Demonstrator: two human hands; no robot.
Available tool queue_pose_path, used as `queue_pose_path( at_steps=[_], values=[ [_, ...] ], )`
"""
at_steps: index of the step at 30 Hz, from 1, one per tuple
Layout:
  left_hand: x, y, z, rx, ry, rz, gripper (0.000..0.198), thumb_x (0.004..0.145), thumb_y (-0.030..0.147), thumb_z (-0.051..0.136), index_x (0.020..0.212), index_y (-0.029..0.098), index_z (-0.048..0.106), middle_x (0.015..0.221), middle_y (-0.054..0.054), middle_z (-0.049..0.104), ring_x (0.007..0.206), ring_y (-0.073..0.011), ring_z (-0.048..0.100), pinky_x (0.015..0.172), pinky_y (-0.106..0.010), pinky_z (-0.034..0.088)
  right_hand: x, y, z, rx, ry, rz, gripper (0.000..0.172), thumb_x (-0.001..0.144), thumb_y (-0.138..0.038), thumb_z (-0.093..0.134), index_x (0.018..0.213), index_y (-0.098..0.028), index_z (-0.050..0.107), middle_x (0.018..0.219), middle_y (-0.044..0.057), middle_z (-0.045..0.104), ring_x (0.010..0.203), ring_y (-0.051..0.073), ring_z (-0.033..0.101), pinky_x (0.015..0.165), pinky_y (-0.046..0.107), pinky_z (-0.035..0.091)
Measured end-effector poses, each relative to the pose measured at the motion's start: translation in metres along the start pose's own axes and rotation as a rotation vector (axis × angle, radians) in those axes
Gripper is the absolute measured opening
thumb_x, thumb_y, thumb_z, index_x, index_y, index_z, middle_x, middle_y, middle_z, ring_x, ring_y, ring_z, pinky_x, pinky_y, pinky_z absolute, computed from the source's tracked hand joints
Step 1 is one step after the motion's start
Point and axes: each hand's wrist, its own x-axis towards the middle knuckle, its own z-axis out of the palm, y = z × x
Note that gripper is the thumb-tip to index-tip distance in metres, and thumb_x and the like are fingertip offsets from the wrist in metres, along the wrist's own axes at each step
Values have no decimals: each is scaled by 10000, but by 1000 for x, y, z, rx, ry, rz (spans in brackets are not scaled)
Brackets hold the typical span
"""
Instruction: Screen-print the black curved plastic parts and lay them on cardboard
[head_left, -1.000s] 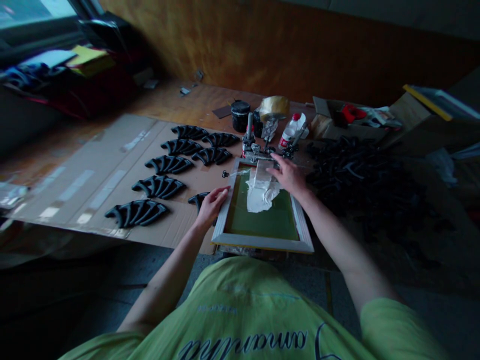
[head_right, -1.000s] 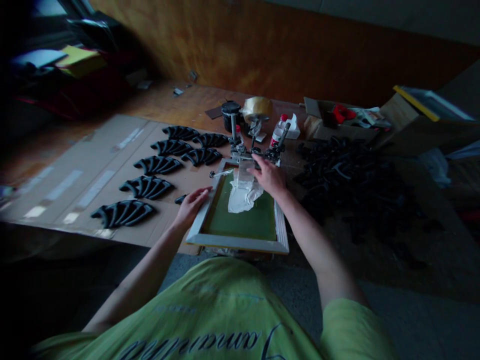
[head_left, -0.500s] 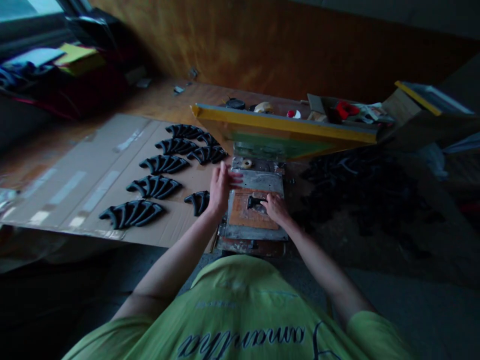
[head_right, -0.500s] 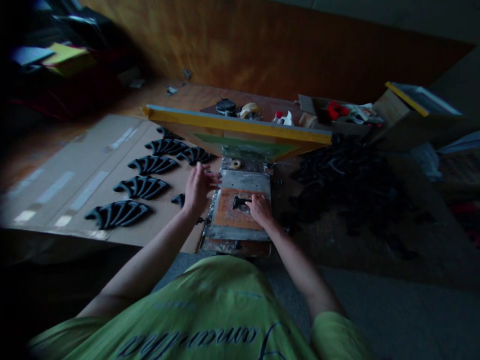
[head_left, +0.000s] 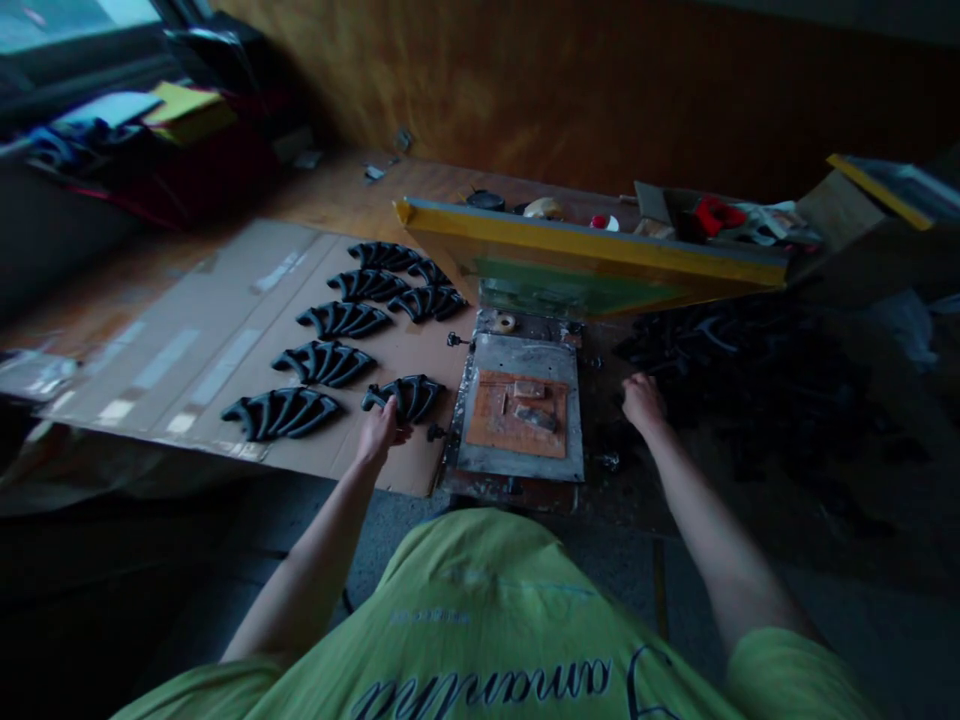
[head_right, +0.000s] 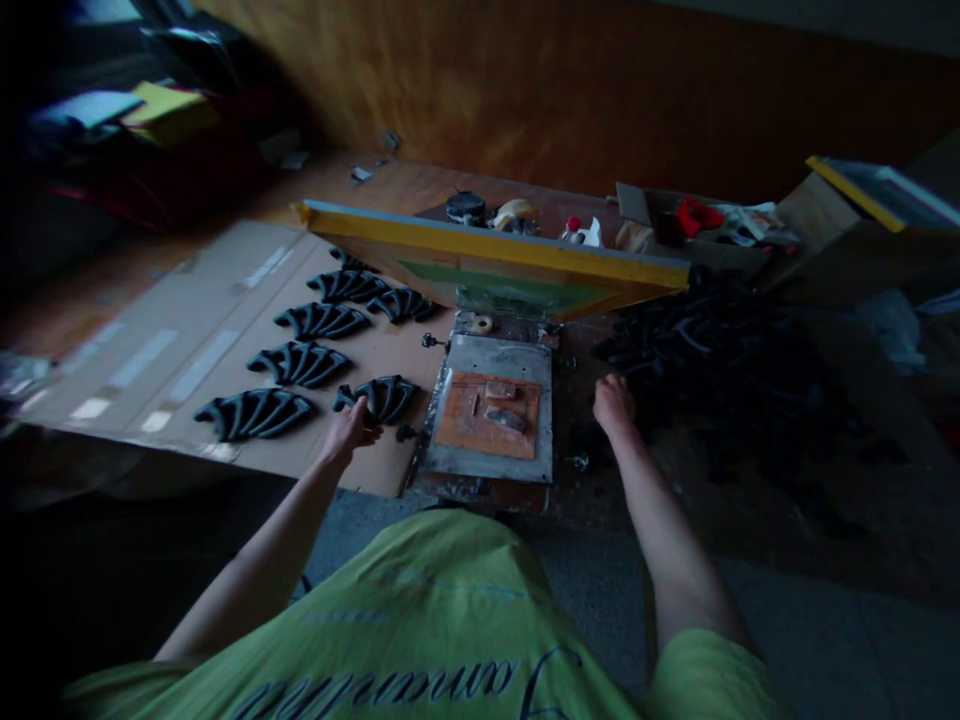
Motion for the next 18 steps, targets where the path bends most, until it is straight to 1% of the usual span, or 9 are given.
queue_pose_path(
  at_steps=[1, 3, 6, 8, 9, 11, 13, 15, 18],
  values=[
    [10, -9, -10, 127, 49, -1, 525, 943, 584, 298, 994, 149, 588, 636, -91, 668, 587, -227, 685, 580, -313, 522, 0, 18, -3, 3, -10, 10, 237, 853, -179, 542, 622, -235, 548, 811, 157, 578, 935, 292, 544, 809, 472, 421],
    [22, -23, -22, 334, 118, -13, 553, 945, 563, 283, 902, 140, 637, 608, -136, 659, 704, -302, 711, 647, -374, 524, -6, 40, -4, 22, -26, 3, 283, 848, -272, 571, 576, -264, 495, 748, 147, 564, 916, 303, 545, 773, 488, 416],
    [34, -26, -21, 458, 157, -25, 553, 925, 558, 344, 773, 137, 668, 621, -194, 659, 887, -394, 701, 772, -452, 496, -16, 47, 0, 44, -6, 7, 253, 821, -321, 603, 605, -278, 478, 806, 172, 607, 1032, 352, 531, 816, 549, 391],
    [40, -22, -16, 507, 160, -22, 550, 922, 556, 360, 789, 127, 678, 675, -211, 676, 951, -399, 690, 829, -463, 477, -16, 40, 6, 56, 34, 36, 197, 816, -326, 614, 669, -275, 493, 885, 189, 636, 1136, 386, 501, 884, 614, 348],
    [42, -19, -16, 527, 155, -22, 546, 918, 559, 372, 806, 123, 682, 686, -210, 680, 941, -390, 693, 838, -458, 474, -15, 34, 8, 66, 55, 56, 157, 822, -339, 609, 721, -271, 511, 923, 190, 646, 1155, 390, 501, 908, 635, 335],
    [45, -13, -18, 557, 111, -42, 562, 902, 587, 395, 798, 121, 691, 630, -192, 667, 814, -364, 707, 808, -444, 483, -12, 13, 15, 102, 80, 84, 141, 849, -394, 579, 861, -258, 547, 988, 172, 660, 1105, 364, 557, 912, 618, 382],
    [45, -5, -25, 589, 42, -94, 599, 873, 634, 424, 745, 118, 699, 517, -164, 619, 622, -337, 678, 729, -435, 493, -13, -18, 22, 201, 52, 61, 265, 862, -450, 571, 1024, -240, 557, 1051, 138, 667, 1015, 310, 618, 871, 526, 472],
    [41, 7, -32, 614, 19, -114, 593, 849, 643, 469, 724, 115, 706, 427, -121, 554, 496, -307, 620, 656, -418, 486, -17, -57, 29, 328, -26, -47, 359, 865, -462, 590, 1133, -226, 555, 1091, 104, 667, 999, 267, 639, 863, 444, 511],
    [28, 42, -31, 510, 41, 81, 493, 854, 578, 529, 876, 127, 728, 429, -53, 533, 457, -237, 572, 591, -339, 461, -25, -111, 37, 355, -135, -261, 308, 925, -360, 539, 1192, -221, 604, 1105, 80, 662, 1042, 228, 630, 916, 375, 500]
  ],
)
